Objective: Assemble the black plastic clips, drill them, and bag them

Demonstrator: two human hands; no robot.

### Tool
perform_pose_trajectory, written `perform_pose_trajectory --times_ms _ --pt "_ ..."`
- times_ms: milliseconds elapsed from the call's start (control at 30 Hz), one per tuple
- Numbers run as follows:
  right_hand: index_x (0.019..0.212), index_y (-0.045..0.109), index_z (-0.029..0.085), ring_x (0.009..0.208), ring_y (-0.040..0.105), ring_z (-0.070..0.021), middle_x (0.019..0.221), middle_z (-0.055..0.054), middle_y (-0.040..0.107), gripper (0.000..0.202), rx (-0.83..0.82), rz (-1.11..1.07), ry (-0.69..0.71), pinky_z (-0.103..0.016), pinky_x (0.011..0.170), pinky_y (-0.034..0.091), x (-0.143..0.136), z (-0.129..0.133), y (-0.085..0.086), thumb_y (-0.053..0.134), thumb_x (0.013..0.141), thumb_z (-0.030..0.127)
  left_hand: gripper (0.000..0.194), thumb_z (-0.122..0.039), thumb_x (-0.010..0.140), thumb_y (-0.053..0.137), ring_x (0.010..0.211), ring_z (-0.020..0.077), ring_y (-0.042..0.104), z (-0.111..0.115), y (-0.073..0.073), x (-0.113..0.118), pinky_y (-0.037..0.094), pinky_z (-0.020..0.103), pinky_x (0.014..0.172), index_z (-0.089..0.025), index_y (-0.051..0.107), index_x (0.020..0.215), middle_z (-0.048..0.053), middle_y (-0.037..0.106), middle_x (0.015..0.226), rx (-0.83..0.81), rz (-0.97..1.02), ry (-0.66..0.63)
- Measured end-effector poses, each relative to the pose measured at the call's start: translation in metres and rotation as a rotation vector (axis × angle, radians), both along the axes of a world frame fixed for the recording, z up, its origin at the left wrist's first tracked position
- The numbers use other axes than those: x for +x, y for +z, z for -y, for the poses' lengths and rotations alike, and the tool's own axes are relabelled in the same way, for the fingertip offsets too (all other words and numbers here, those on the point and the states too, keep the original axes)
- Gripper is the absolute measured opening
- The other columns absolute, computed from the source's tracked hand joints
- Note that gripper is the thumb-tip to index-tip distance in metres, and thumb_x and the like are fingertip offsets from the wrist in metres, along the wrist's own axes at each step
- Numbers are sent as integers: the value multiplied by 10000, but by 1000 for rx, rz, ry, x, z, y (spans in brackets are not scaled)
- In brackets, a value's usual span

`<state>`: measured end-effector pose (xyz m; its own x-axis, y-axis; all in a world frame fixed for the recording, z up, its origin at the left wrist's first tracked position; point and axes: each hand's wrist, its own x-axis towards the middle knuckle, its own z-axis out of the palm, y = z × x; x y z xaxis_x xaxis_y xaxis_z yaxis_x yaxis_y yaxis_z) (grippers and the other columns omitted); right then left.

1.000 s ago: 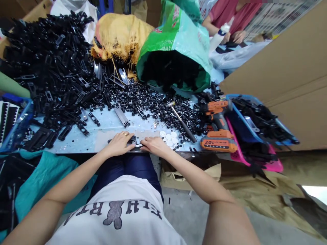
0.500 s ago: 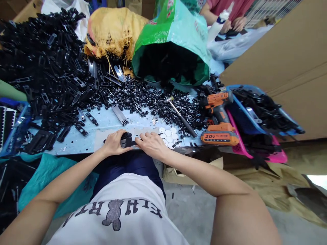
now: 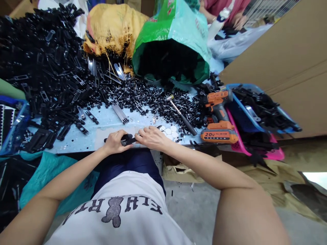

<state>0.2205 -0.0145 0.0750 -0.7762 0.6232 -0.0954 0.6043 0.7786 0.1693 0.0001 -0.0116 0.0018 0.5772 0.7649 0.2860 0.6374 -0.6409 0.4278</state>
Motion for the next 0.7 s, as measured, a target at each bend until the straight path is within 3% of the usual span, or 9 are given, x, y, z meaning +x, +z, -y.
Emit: perform_pose_trajectory --times_ms 100,167,233,300,367,433,533,600,700 --pt "976 564 166 726 511 -151 824 -66 591 401 -44 -61 -28 -286 641 247 13 -8 -19 277 954 445 499 -607 760 515 846 231 596 -15 7 14 461 326 689 -178 501 1014 74 612 894 -94 -99 -53" --pt "962 589 164 721 520 -149 808 -64 602 420 -69 -123 -83 -281 651 264 24 -9 -36 301 941 469 399 -506 830 477 972 240 551 -35 11 31 446 338 764 -187 505 1068 95 593 1026 -80 -144 -61" --pt "966 604 159 751 531 -156 814 -70 611 426 -90 -180 -127 -279 672 289 36 -7 -49 319 934 474 253 -296 884 420 1060 244 494 -62 14 52 409 362 836 -183 525 1084 115 554 1133 -30 -183 36" --pt "968 613 162 812 535 -170 857 -79 619 429 -111 -220 -159 -280 702 315 46 -5 -57 336 923 486 270 -119 864 366 1061 266 476 -90 12 71 377 408 855 -134 561 1049 159 557 1120 -25 -225 234" --pt "991 615 171 880 524 -184 940 -89 618 403 -100 -249 -212 -286 731 338 51 -7 -59 351 924 467 284 -38 831 351 1029 286 486 -113 8 84 361 440 849 -74 596 972 199 588 1032 -63 -234 362" --pt "1039 604 169 926 504 -194 1021 -98 605 348 -44 -264 -305 -295 752 352 50 -20 -57 353 939 390 264 -15 814 367 980 287 514 -126 4 90 366 438 838 -50 617 890 202 615 938 -93 -220 370" --pt "1132 562 157 975 477 -208 1136 -113 570 297 56 -231 -413 -312 776 358 40 -57 -53 351 934 227 231 -40 818 400 915 268 556 -124 6 86 396 398 802 -64 626 859 183 628 911 -85 -201 325" --pt "1180 532 146 998 471 -214 1163 -128 561 317 54 -183 -407 -323 794 360 32 -84 -52 362 912 158 178 -124 835 455 880 247 575 -111 13 71 416 363 774 -96 628 867 155 632 920 -73 -142 312" --pt "1128 568 101 970 504 -213 1050 -146 613 302 -26 -193 -355 -333 823 378 27 -107 -53 405 876 127 198 -313 825 531 718 186 592 -80 23 32 442 291 680 -148 633 787 68 642 763 -229 236 370"
